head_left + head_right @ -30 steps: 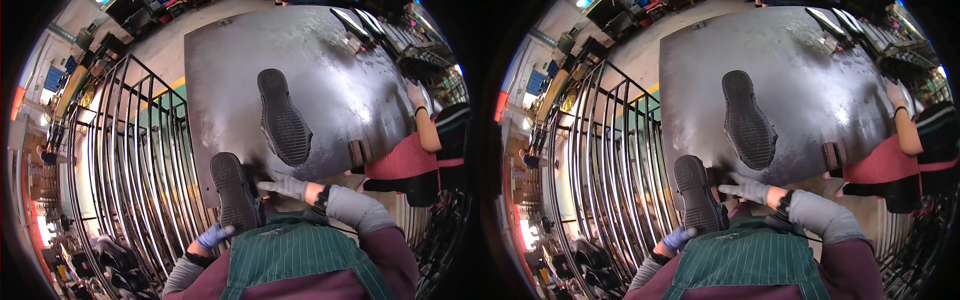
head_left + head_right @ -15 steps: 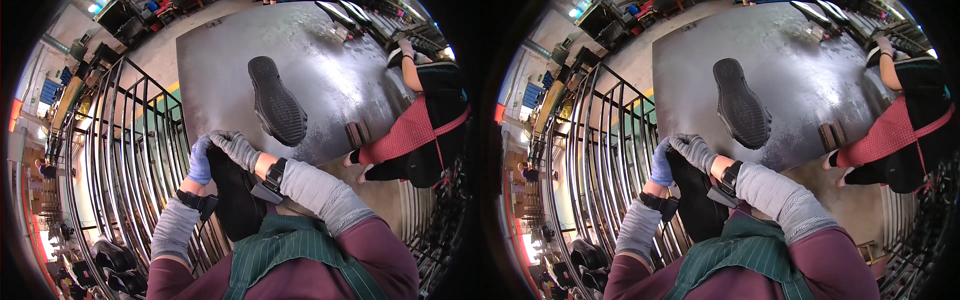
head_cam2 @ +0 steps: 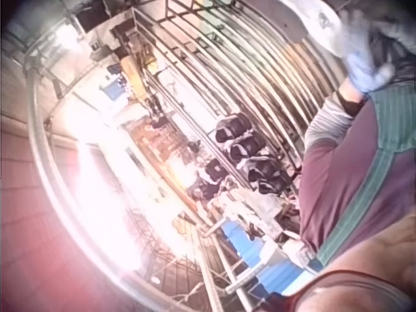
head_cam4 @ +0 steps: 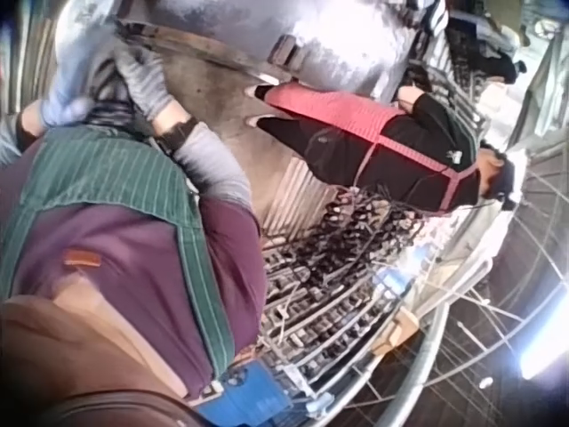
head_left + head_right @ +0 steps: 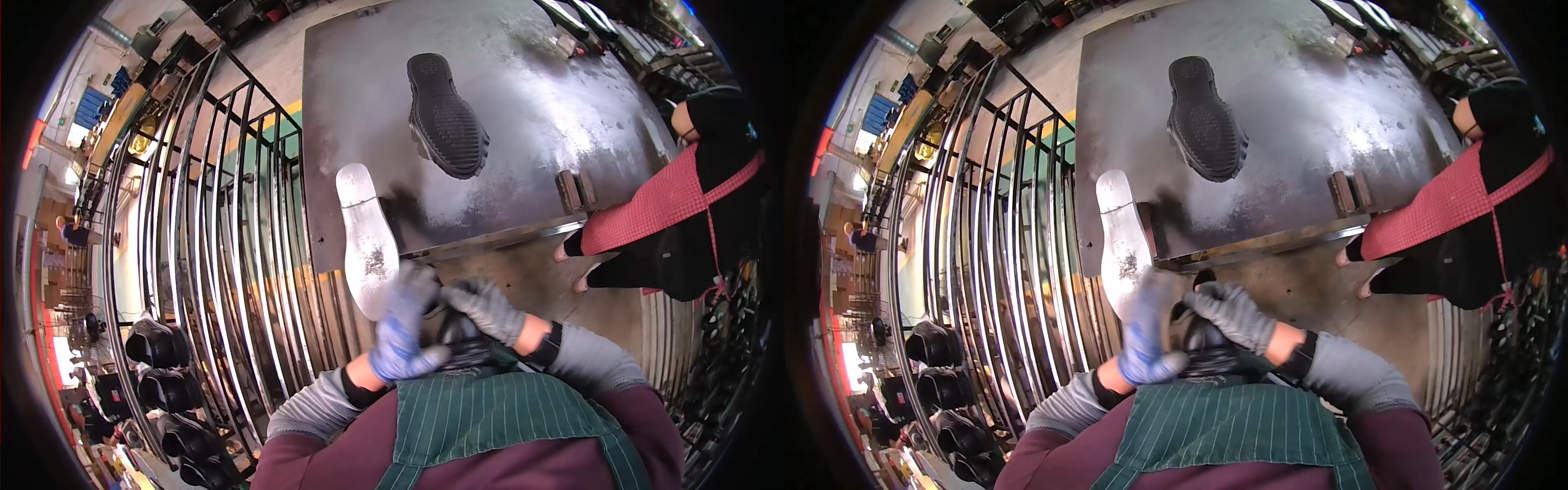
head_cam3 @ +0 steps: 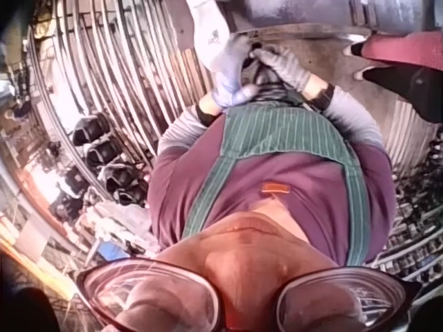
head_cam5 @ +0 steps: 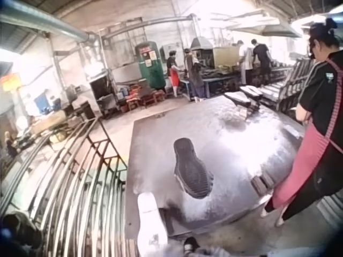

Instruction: Processing and organizing manufactured shoes on a metal table and placing them on drying racks.

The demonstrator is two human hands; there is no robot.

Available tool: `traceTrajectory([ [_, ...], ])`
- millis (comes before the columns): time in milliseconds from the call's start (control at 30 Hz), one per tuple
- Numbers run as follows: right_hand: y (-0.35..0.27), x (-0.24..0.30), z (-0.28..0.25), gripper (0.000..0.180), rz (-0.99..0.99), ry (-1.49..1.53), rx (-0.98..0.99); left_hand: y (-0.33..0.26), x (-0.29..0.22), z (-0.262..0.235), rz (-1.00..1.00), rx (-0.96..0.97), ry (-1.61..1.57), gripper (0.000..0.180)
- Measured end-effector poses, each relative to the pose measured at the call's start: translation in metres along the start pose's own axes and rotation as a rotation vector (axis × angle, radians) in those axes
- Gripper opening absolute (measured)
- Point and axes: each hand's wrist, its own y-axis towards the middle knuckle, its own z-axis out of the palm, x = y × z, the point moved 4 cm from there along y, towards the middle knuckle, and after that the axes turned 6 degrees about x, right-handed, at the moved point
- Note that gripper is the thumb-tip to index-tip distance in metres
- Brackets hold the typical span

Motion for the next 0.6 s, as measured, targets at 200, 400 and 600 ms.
traceTrajectory([
  [200, -0.031, 0.112, -0.069, 0.024, -0.739, -1.279, -0.435, -0.045, 0.079, -0.046, -0.687, -0.695, -0.16, 0.06],
  [400, 0.08, 0.111, -0.153, 0.052, -0.524, -1.35, -0.815, -0.056, 0.14, -0.022, -0.883, -0.615, -0.543, 0.061],
  [600, 0.182, 0.127, -0.16, 0.073, -0.345, 0.018, -0.476, 0.024, 0.226, -0.091, -0.874, -0.3, -0.562, 0.073],
])
